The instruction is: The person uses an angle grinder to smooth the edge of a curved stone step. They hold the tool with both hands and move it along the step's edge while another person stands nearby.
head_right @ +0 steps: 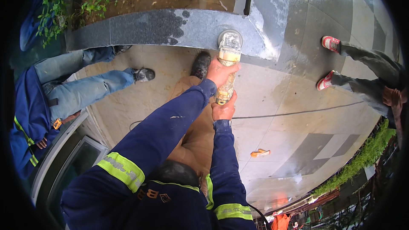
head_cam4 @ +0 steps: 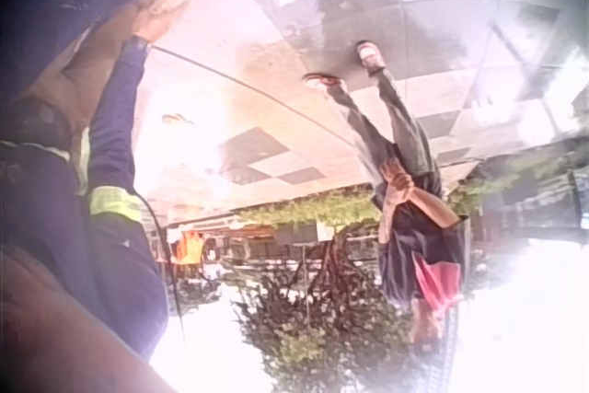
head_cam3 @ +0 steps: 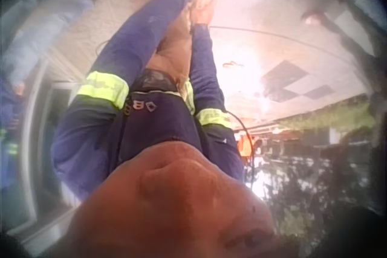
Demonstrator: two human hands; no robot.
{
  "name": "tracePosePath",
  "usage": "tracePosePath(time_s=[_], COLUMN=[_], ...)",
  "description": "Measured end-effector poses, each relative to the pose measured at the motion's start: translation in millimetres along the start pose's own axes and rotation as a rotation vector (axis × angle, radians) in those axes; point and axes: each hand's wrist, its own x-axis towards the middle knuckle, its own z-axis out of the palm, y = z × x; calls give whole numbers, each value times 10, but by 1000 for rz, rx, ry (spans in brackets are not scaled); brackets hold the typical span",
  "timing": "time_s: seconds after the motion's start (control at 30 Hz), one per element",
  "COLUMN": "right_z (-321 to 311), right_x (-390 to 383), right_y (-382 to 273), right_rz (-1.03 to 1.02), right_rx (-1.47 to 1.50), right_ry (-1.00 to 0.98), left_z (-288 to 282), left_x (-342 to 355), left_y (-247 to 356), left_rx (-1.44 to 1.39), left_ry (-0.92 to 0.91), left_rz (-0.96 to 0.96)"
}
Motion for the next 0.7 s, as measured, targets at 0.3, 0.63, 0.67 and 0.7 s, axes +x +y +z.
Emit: tracePosePath(time_s=[0.3, 0.63, 0.67, 0.7], right_z=[74, -59, -48, -32], right_x=[28, -113, -107, -87], right_y=[-157, -21, -26, -34], right_rz=[-18, 67, 62, 57], right_rx=[-49, -35, -58, -80], right_ry=[-55, -12, -24, -36], left_z=[-248, -39, -87, -130], left_x=[-88, -147, -138, -121], left_y=[352, 16, 27, 55], left_rx=[17, 43, 9, -26], left_ry=[23, 4, -9, -22], left_rz=[11, -69, -54, -40])
